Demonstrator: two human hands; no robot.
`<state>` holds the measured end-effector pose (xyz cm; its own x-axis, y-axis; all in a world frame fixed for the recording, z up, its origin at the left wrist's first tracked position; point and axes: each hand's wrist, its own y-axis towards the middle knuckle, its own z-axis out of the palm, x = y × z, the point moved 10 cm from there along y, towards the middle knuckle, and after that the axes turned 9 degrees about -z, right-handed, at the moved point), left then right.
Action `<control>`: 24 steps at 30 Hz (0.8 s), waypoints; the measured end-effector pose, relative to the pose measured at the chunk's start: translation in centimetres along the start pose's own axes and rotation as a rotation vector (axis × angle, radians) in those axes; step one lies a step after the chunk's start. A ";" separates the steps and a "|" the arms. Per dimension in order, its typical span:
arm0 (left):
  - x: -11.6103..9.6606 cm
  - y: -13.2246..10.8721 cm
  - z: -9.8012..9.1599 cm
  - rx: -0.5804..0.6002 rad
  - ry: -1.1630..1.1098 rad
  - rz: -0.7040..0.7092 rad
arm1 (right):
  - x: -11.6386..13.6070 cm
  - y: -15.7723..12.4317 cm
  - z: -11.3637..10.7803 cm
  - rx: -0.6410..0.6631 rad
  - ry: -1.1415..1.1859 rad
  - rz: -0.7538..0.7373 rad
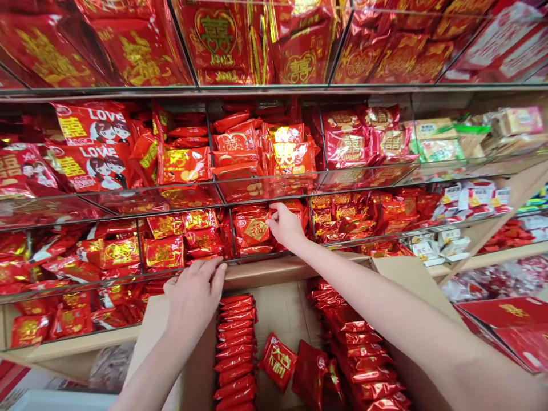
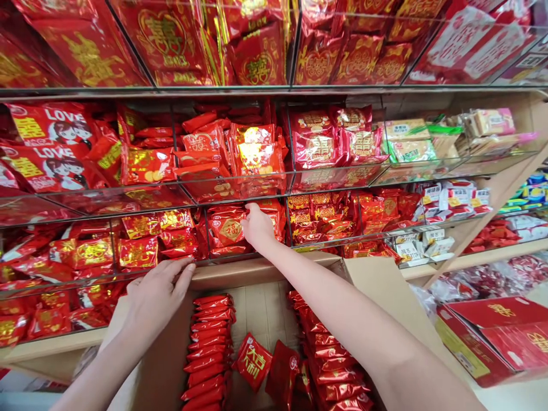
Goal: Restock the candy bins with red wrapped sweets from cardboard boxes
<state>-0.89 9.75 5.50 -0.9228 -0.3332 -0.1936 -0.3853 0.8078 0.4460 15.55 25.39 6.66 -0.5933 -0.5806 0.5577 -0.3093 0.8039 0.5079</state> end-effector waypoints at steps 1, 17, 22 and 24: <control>-0.1 0.3 0.1 0.022 0.007 -0.018 | 0.1 -0.1 -0.1 -0.002 0.007 -0.009; -5.0 4.6 3.5 0.156 -0.154 0.292 | 0.2 0.1 1.1 0.091 0.008 -0.045; -4.5 5.0 3.8 0.158 -0.216 0.247 | -0.1 -0.3 0.8 0.095 0.017 -0.030; -4.3 5.2 3.9 0.163 -0.234 0.222 | -0.3 -0.3 1.0 0.102 0.015 -0.017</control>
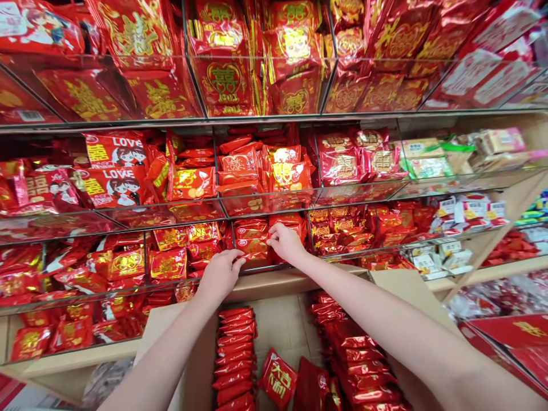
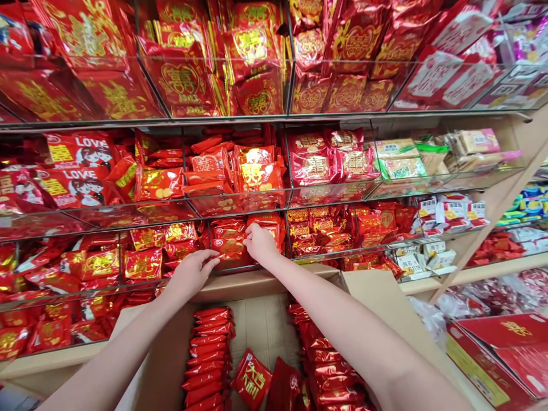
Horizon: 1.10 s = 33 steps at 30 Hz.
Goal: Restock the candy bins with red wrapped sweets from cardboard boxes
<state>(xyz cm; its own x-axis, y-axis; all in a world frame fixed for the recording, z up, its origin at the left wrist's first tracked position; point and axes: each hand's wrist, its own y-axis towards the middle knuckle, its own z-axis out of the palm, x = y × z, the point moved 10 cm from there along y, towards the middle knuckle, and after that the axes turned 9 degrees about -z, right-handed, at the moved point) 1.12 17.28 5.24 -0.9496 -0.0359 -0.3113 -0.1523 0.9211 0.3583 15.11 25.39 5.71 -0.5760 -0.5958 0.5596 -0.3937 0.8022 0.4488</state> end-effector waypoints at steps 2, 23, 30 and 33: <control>0.2 0.1 0.0 -0.004 -0.012 -0.023 | -0.1 0.1 0.1 0.016 -0.010 0.004; -1.6 -1.1 -0.7 -0.127 0.149 0.128 | 1.5 -2.6 -2.3 -0.114 -0.072 -0.243; -1.5 -0.9 -0.4 -0.132 0.179 0.131 | 7.5 -13.3 -2.0 -0.007 -0.009 -0.655; -1.4 -0.8 -0.3 -0.132 0.182 0.139 | 7.6 -18.8 5.4 0.456 -0.194 -0.733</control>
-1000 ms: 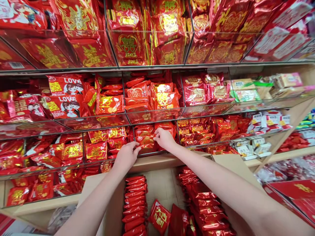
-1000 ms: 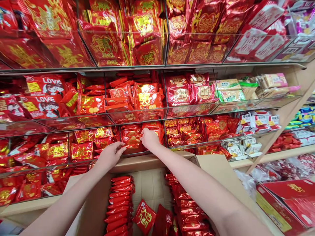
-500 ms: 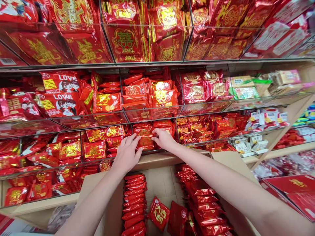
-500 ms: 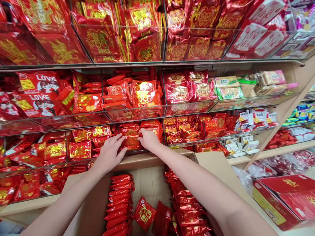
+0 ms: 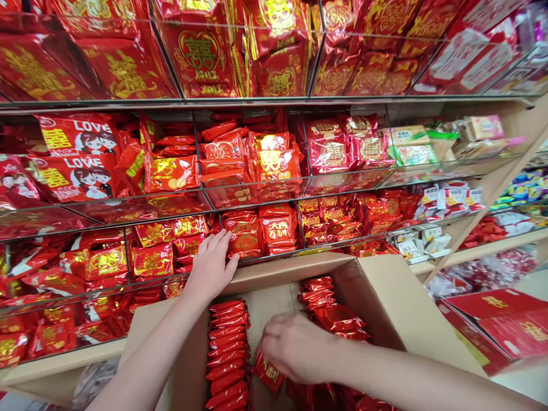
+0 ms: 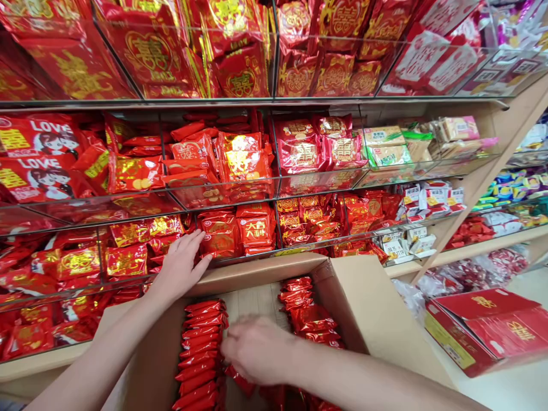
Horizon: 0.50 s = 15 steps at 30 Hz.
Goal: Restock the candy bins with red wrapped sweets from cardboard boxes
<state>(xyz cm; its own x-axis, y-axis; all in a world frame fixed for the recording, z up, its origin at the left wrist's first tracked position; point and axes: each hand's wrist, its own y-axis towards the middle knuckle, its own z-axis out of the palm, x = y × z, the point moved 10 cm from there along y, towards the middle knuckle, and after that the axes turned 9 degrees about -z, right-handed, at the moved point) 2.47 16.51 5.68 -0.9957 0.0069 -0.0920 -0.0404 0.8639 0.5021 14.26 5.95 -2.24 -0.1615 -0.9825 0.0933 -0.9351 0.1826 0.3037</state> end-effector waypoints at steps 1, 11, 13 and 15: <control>0.1 0.0 0.1 0.000 0.000 0.002 | 0.4 -0.4 3.2 0.157 0.005 0.024; 0.9 0.0 0.4 -0.040 -0.003 -0.021 | -3.7 -4.9 16.9 0.614 0.136 0.652; 0.9 0.0 0.3 -0.047 -0.002 -0.026 | -4.1 -5.2 17.1 0.540 0.242 0.745; 0.9 0.0 0.1 -0.057 -0.007 -0.032 | -4.4 -5.7 17.9 0.481 0.342 0.837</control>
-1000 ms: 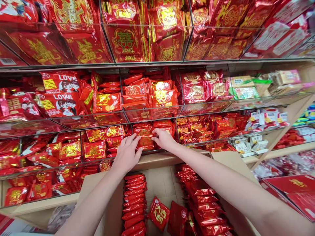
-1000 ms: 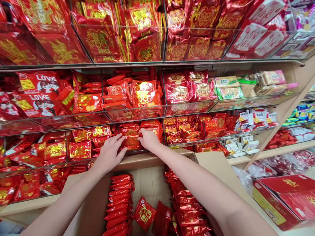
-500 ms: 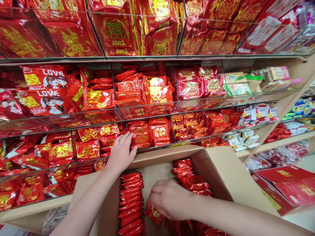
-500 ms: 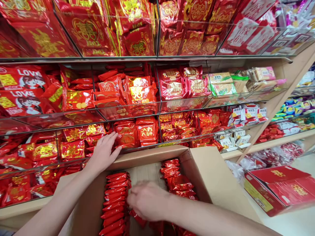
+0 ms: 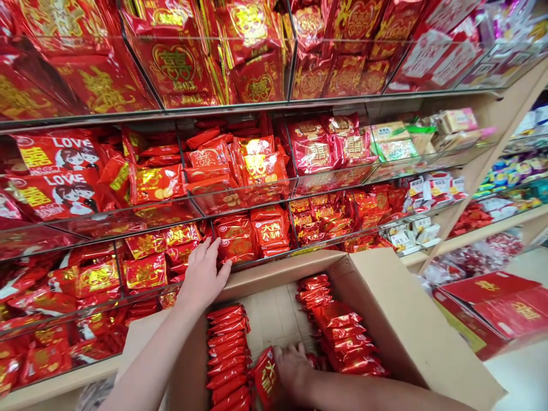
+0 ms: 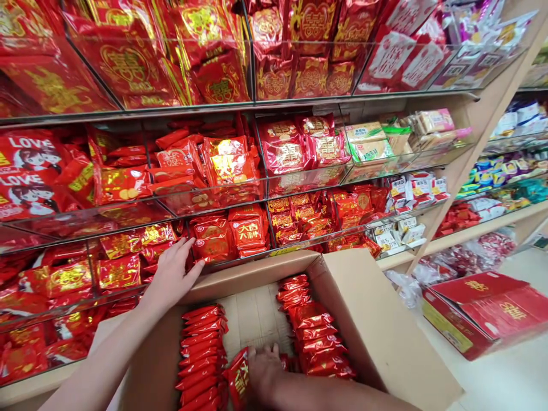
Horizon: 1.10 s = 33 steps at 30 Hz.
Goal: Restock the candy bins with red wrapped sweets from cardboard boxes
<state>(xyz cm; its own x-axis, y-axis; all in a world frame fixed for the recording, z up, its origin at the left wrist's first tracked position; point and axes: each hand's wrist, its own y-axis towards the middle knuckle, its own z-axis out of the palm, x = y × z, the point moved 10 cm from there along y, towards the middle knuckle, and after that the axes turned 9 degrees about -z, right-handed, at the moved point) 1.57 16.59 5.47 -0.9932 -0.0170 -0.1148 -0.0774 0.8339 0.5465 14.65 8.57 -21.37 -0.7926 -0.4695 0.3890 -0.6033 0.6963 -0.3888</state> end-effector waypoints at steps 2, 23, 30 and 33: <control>0.1 0.0 -0.1 -0.011 -0.008 -0.005 | -0.3 0.4 0.7 -0.014 0.044 0.023; 0.3 0.0 -1.1 -0.021 -0.106 -0.082 | -1.4 -3.2 -10.3 -0.371 0.491 -0.095; 0.9 0.6 -1.5 -0.024 -0.170 -0.142 | -1.6 -5.5 -16.0 -0.572 1.431 -0.301; 0.4 -0.4 -3.3 -0.138 -0.225 -0.141 | -2.1 -6.0 -16.1 -0.634 1.531 -0.269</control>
<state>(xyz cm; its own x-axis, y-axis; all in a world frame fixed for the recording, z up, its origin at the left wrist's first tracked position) 0.91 14.43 7.98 -0.9288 0.0082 -0.3704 -0.2399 0.7486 0.6180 21.32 14.11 -6.44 0.3607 0.0557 0.9310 -0.2674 0.9625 0.0461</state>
